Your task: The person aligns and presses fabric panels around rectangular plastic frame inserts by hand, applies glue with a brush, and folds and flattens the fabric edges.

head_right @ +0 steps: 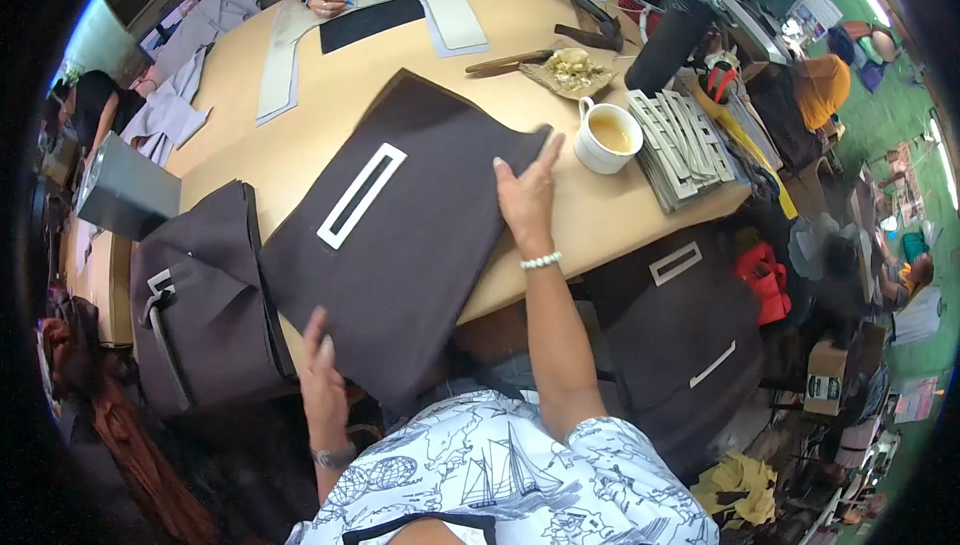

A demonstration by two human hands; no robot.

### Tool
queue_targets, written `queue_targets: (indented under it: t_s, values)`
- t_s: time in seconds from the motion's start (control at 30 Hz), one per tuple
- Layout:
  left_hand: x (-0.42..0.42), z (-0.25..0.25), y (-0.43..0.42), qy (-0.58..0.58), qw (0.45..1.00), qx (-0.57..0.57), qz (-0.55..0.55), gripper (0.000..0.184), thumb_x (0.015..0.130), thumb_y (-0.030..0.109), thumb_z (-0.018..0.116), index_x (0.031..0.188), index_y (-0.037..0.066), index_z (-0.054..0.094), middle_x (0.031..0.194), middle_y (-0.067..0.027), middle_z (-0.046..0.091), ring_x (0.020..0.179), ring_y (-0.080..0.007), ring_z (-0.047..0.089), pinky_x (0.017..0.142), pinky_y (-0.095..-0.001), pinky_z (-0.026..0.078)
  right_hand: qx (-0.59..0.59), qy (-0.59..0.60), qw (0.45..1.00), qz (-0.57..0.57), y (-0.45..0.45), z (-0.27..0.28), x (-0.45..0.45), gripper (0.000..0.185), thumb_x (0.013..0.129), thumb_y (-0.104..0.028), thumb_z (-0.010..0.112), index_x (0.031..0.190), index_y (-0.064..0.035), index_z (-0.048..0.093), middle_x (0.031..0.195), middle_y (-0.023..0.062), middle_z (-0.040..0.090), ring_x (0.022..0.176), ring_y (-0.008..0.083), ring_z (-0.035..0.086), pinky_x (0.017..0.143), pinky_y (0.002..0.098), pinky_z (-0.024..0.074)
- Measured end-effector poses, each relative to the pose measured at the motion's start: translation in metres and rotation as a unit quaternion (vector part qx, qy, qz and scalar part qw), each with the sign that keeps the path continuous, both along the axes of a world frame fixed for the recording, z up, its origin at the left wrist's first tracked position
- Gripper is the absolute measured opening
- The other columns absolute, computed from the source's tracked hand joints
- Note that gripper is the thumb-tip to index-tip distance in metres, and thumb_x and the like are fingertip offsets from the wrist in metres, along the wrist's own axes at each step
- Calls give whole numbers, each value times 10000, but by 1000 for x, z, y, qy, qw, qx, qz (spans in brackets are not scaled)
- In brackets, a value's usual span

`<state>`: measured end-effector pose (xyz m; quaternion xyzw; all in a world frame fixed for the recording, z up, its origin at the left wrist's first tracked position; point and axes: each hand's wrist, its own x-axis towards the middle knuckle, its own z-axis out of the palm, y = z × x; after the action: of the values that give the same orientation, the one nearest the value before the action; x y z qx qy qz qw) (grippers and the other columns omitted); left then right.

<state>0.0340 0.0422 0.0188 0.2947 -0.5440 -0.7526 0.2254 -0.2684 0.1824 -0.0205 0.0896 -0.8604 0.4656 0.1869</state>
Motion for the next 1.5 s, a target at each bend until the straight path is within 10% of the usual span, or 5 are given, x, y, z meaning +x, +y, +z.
queue_targets:
  t_s: [0.43, 0.53, 0.7, 1.0, 1.5]
  values:
    - [-56, 4, 9, 6, 987, -101, -125, 502, 775, -75, 522, 1273, -62, 460, 1281, -157, 491, 1179, -207, 469, 1003, -298, 351, -184, 90, 979, -12, 138, 105, 43, 713, 795, 14, 596, 1384, 70, 199, 1351, 214, 400, 1230, 259, 423, 1039, 321, 320]
    - [-69, -3, 61, -26, 962, -132, -238, 385, 822, -49, 541, 1207, -50, 536, 1223, -140, 563, 1142, -173, 513, 988, -289, 366, -115, 89, 981, -129, 228, 96, 50, 659, 774, -51, 656, 1344, 26, 335, 1320, 178, 448, 1185, 232, 469, 1009, 323, 357]
    - [-116, -32, 152, 27, 891, -167, -422, 378, 818, -62, 522, 1174, 36, 601, 724, 49, 552, 573, -16, 372, 508, -175, 319, -5, 12, 951, -308, 361, 61, 67, 723, 771, -97, 669, 1361, 63, 281, 1368, 234, 388, 1259, 283, 408, 1034, 327, 315]
    - [-157, -130, 297, -48, 831, -73, -550, 545, 808, 1, 599, 1327, 83, 455, 745, -15, 528, 551, -40, 389, 505, -204, 382, 108, -179, 891, -404, 550, -37, 95, 756, 788, -117, 657, 1385, 56, 228, 1363, 265, 373, 1267, 345, 385, 1036, 348, 318]
    - [-161, -183, 307, -70, 855, -72, -509, 502, 790, 31, 625, 1275, 51, 501, 646, -17, 472, 557, -93, 427, 506, -264, 385, 174, -250, 804, -512, 503, -59, 118, 811, 811, -226, 657, 1399, 38, 165, 1387, 277, 304, 1235, 403, 386, 1017, 408, 344]
